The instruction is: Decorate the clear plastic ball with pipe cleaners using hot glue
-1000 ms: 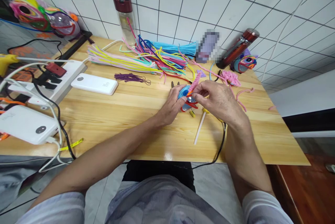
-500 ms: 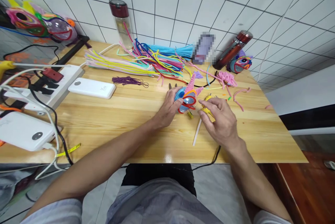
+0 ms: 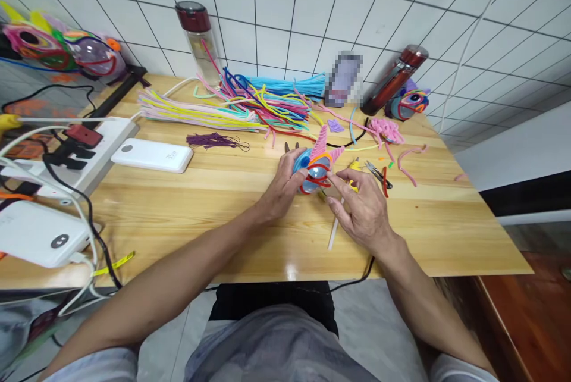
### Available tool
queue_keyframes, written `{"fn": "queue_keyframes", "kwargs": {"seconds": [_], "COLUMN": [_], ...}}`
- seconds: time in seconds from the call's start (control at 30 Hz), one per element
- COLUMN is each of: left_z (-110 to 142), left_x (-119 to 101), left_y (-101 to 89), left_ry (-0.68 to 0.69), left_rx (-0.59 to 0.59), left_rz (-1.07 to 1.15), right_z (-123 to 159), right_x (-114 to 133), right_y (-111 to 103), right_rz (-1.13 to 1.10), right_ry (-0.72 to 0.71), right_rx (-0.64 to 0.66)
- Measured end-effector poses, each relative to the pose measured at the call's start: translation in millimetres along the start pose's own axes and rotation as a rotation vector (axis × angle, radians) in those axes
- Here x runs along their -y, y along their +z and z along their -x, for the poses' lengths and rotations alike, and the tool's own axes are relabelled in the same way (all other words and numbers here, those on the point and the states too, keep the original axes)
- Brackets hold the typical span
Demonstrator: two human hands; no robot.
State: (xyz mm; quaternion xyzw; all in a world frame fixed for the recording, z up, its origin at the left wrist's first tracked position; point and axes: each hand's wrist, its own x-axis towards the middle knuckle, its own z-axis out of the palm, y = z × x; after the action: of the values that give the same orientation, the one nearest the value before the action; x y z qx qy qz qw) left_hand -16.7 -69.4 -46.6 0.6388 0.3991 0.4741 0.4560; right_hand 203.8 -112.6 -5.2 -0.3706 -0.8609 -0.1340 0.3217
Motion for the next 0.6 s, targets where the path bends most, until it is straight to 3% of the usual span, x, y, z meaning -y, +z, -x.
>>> {"fn": "queue_keyframes", "kwargs": {"seconds": [0.6], "left_z": [2.2], "left_x": [-3.7], "left_y": [-1.4], "left_ry": [-0.027], "left_rx": [0.016], "left_rz": [0.02], "right_z": [3.6], "right_x": [-1.9], "right_y": [3.1], "right_rz": [0.003], "right_ry": [0.033], "right_rx": [0.058]}}
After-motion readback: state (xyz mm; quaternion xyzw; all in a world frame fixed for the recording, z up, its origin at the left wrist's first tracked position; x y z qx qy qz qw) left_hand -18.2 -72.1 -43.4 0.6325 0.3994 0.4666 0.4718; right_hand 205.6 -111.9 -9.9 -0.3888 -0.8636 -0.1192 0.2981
